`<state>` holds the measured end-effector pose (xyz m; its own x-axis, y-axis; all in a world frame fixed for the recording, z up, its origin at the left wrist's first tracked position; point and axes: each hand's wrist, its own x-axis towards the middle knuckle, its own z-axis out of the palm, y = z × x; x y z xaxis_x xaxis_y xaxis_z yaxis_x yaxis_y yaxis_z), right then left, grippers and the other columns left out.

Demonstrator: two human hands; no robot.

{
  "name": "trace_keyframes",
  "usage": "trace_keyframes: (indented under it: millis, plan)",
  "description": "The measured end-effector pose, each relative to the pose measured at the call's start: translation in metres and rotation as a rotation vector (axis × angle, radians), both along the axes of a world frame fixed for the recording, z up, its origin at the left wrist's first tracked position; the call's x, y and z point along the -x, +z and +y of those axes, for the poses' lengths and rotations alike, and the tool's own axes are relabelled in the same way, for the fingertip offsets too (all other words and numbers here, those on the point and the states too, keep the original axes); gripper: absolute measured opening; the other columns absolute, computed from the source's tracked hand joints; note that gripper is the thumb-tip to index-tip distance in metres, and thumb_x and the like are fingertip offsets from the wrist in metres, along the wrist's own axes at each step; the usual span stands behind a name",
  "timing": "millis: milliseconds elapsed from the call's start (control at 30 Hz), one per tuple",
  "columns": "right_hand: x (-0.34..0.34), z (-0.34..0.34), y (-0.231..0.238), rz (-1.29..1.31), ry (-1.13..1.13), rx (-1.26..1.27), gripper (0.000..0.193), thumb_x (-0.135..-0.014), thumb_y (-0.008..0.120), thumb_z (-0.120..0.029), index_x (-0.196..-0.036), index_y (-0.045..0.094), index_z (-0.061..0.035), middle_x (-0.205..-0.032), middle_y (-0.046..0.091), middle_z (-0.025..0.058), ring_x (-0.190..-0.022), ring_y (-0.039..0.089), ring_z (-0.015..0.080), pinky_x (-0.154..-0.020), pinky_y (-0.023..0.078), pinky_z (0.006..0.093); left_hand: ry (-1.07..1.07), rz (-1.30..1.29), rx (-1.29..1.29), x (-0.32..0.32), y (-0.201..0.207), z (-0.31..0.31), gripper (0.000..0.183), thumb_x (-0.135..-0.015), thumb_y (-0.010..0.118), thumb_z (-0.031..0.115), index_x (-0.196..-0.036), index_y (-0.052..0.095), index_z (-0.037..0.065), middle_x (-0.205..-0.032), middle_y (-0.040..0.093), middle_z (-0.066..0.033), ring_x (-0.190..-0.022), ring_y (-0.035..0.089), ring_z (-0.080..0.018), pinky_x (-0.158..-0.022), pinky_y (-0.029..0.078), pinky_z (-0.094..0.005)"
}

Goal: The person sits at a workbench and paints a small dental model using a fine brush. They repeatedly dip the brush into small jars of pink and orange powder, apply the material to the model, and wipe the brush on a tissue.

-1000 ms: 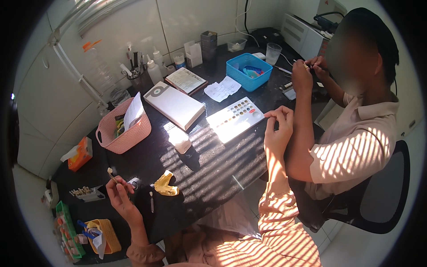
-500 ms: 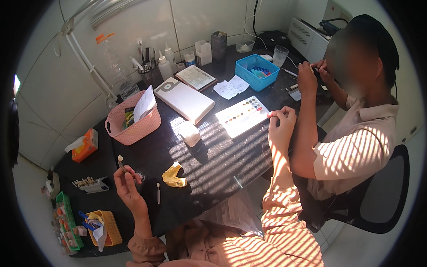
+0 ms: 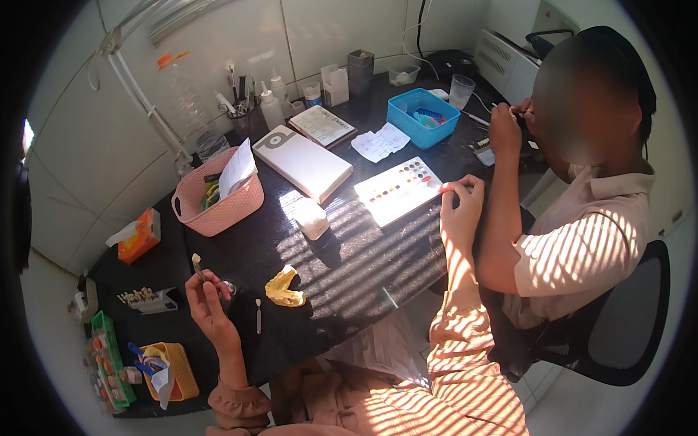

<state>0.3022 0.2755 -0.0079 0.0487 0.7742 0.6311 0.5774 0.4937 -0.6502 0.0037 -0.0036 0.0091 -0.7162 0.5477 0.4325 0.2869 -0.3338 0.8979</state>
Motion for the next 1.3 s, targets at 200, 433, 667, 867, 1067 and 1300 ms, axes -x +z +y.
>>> trace_keyframes:
  millis: [200, 433, 667, 867, 1067, 1300]
  plan:
    - [-0.001, 0.001, 0.000, -0.075, -0.014, -0.030, 0.011, -0.082, 0.059, 0.001, -0.077, 0.068, -0.0016, -0.096, 0.047, 0.0103, -0.096, 0.051, 0.0262, -0.090, 0.041, 0.0374, 0.009, -0.004, 0.014, 0.000, 0.000, 0.001, 0.018, -0.103, 0.047, 0.019, -0.108, 0.051, 0.002, -0.101, 0.052, -0.0037, -0.074, 0.047, -0.0083, -0.071, 0.042, -0.0236]
    - [0.000, 0.000, 0.002, -0.071, -0.020, -0.045, 0.011, -0.082, 0.059, 0.001, -0.077, 0.068, -0.0014, -0.095, 0.047, 0.0109, -0.095, 0.052, 0.0266, -0.088, 0.043, 0.0380, 0.008, -0.004, 0.008, -0.001, 0.001, 0.001, 0.018, -0.103, 0.047, 0.019, -0.108, 0.051, 0.002, -0.100, 0.051, -0.0041, -0.075, 0.047, -0.0088, -0.070, 0.042, -0.0233]
    - [-0.001, 0.003, 0.000, -0.071, -0.016, -0.025, 0.011, -0.082, 0.059, 0.000, -0.076, 0.068, -0.0015, -0.094, 0.048, 0.0104, -0.094, 0.052, 0.0262, -0.087, 0.043, 0.0379, 0.012, -0.007, 0.021, 0.001, 0.000, 0.000, 0.017, -0.103, 0.046, 0.018, -0.108, 0.051, 0.002, -0.101, 0.051, -0.0044, -0.075, 0.047, -0.0090, -0.070, 0.042, -0.0234]
    - [-0.001, 0.002, 0.000, -0.070, -0.020, -0.010, 0.011, -0.082, 0.059, 0.000, -0.077, 0.068, -0.0015, -0.094, 0.047, 0.0100, -0.093, 0.051, 0.0254, -0.087, 0.043, 0.0366, 0.006, 0.007, 0.026, 0.001, 0.000, 0.001, 0.017, -0.104, 0.046, 0.018, -0.108, 0.051, 0.002, -0.102, 0.051, -0.0040, -0.075, 0.047, -0.0086, -0.071, 0.042, -0.0237]
    - [0.002, 0.000, 0.003, -0.056, -0.025, -0.063, 0.011, -0.082, 0.059, 0.002, -0.077, 0.068, -0.0020, -0.095, 0.046, 0.0101, -0.092, 0.051, 0.0252, -0.086, 0.043, 0.0360, 0.014, 0.012, 0.024, 0.002, -0.001, 0.000, 0.017, -0.104, 0.046, 0.019, -0.108, 0.051, 0.003, -0.101, 0.051, -0.0037, -0.075, 0.047, -0.0083, -0.072, 0.043, -0.0237]
    - [0.009, -0.028, 0.031, -0.024, -0.110, -0.271, 0.019, -0.081, 0.053, 0.009, -0.084, 0.067, -0.0032, -0.103, 0.046, 0.0093, -0.088, 0.052, 0.0215, -0.078, 0.044, 0.0347, -0.005, 0.009, 0.014, 0.001, 0.000, 0.004, 0.018, -0.103, 0.047, 0.019, -0.108, 0.051, 0.003, -0.101, 0.052, -0.0039, -0.074, 0.047, -0.0084, -0.071, 0.043, -0.0239]
